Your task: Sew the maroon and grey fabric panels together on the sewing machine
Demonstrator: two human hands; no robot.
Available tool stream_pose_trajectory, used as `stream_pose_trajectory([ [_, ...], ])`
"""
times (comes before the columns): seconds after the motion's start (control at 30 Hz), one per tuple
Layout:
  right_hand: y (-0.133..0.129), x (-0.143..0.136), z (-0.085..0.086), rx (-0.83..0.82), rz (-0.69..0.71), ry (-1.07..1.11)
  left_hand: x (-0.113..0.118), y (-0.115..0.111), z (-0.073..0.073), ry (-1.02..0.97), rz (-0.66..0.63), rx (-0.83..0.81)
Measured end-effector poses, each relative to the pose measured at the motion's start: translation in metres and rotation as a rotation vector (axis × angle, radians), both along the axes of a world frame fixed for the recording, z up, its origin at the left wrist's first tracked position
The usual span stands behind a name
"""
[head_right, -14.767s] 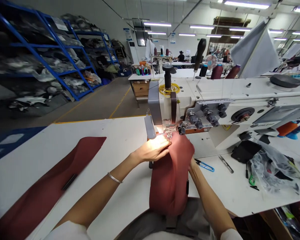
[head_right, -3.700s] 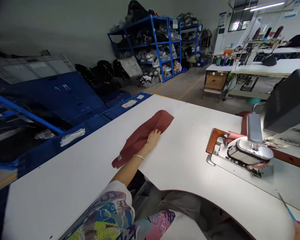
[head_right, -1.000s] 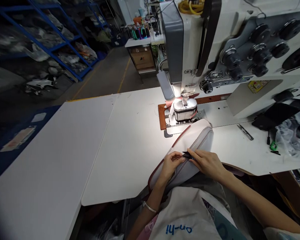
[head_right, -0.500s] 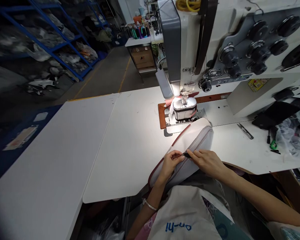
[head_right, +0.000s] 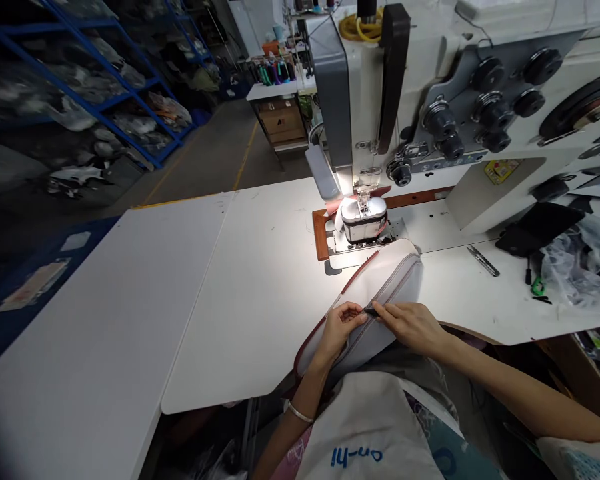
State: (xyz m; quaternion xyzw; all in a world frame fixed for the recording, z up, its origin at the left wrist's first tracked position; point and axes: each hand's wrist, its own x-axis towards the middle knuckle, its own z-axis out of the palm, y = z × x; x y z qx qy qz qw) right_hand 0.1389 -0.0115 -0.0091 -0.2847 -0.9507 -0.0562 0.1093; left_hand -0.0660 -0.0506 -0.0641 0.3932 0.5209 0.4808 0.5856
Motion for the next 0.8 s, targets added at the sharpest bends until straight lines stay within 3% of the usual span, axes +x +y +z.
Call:
stream_pose_trajectory([
  [0.17, 0.014, 0.012, -0.007, -0.102, -0.292, 0.108, 0.004, -0.003, 0.014, 0.145, -0.044, 0.094],
  [0.37, 0.017, 0.010, -0.018, -0.221, -0.321, 0.155, 0.032, 0.005, 0.026, 0.565, 0.080, 0.258],
  [0.47, 0.015, 0.012, -0.015, -0.195, -0.294, 0.152, 0.037, 0.013, 0.023, 0.497, 0.083, 0.226],
  [0.63, 0.013, 0.019, 0.001, -0.050, -0.204, 0.103, 0.030, 0.021, 0.016, 0.281, -0.018, 0.116],
  [0.8, 0.013, 0.021, 0.015, -0.027, -0.151, 0.041, 0.031, 0.021, 0.016, 0.194, -0.056, 0.077],
])
